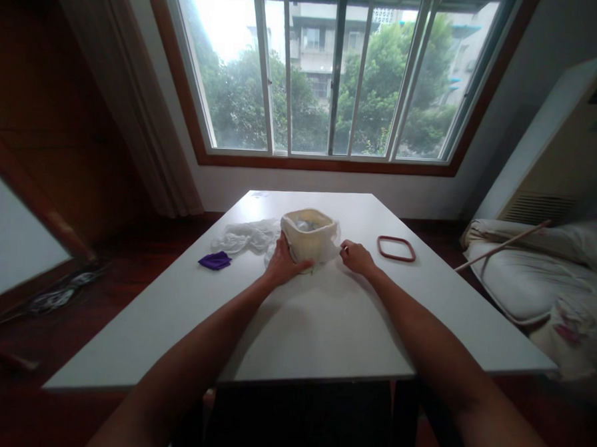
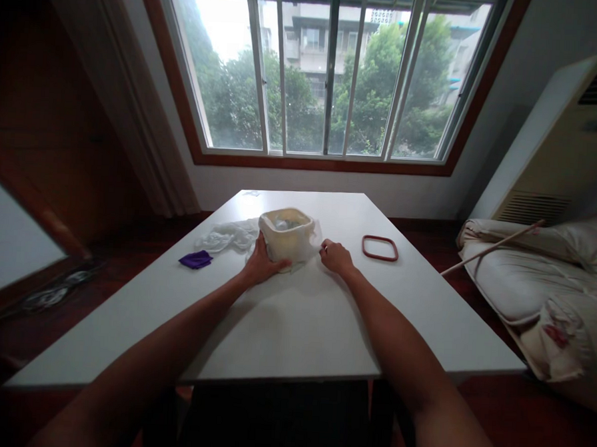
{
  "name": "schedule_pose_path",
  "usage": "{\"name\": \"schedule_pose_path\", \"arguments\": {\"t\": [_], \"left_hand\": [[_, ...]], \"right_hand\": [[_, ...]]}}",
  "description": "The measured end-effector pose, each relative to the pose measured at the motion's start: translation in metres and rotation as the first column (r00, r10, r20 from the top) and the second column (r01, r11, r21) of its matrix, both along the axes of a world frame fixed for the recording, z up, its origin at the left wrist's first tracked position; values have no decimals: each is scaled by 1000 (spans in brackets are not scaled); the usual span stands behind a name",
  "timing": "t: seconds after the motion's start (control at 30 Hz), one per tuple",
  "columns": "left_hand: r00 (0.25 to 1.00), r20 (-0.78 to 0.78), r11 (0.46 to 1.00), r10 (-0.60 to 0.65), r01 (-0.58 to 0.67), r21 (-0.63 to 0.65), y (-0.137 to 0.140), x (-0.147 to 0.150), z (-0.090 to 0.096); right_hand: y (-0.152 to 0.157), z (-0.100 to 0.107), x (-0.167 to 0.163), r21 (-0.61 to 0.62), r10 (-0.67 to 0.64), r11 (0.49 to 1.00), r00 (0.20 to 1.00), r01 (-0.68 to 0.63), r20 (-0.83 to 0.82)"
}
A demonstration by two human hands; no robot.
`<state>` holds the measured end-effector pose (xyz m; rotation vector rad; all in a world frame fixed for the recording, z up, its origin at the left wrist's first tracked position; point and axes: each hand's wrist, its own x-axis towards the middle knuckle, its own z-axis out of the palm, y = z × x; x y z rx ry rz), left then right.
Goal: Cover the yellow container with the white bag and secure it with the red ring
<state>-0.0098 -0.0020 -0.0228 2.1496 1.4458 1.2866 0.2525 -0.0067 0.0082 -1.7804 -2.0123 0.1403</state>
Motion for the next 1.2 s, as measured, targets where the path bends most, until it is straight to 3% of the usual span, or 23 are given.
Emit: {"name": "schedule_pose_path", "arguments": {"t": [0.13, 0.23, 0.37, 0.5, 0.63, 0.8, 0.93, 1.0, 1.1, 1.2], "left_hand": [[978, -161, 990, -131, 136, 23, 3, -12, 4], [952, -265, 988, -153, 143, -56, 0, -21, 16], [922, -378, 988, -82, 27, -150, 0, -33, 30], [884, -465, 985, -36, -48, -166, 4, -44, 37], [885, -455, 973, 97, -181, -143, 7, -55, 42], [866, -450, 952, 218, -291, -99, 12, -73, 50], [898, -329, 928, 291, -349, -130, 16, -81, 52], [950, -118, 916, 288, -309, -257, 17, -80, 51], [933, 219, 868, 287, -156, -472, 18, -75, 50], [872, 417, 822, 259, 27, -568, 16, -72, 54]], "right_hand": [[4, 9, 23, 91, -98, 989, 979, 116, -178], [6, 12, 38, 182, -131, 963, 937, 198, -324], [9, 11, 52, 260, -106, 928, 858, 267, -503], [14, 8, 63, 293, -83, 897, 778, 331, -622], [19, 7, 72, 305, -76, 858, 689, 414, -721], [22, 11, 83, 211, -50, 828, 442, 520, -895], [25, 13, 94, 119, -24, 827, 246, 550, -969], [28, 13, 97, 114, 0, 828, 203, 549, -979], [33, 9, 99, 126, 17, 811, 192, 572, -981], [38, 5, 101, 186, 23, 781, 269, 597, -963]]}}
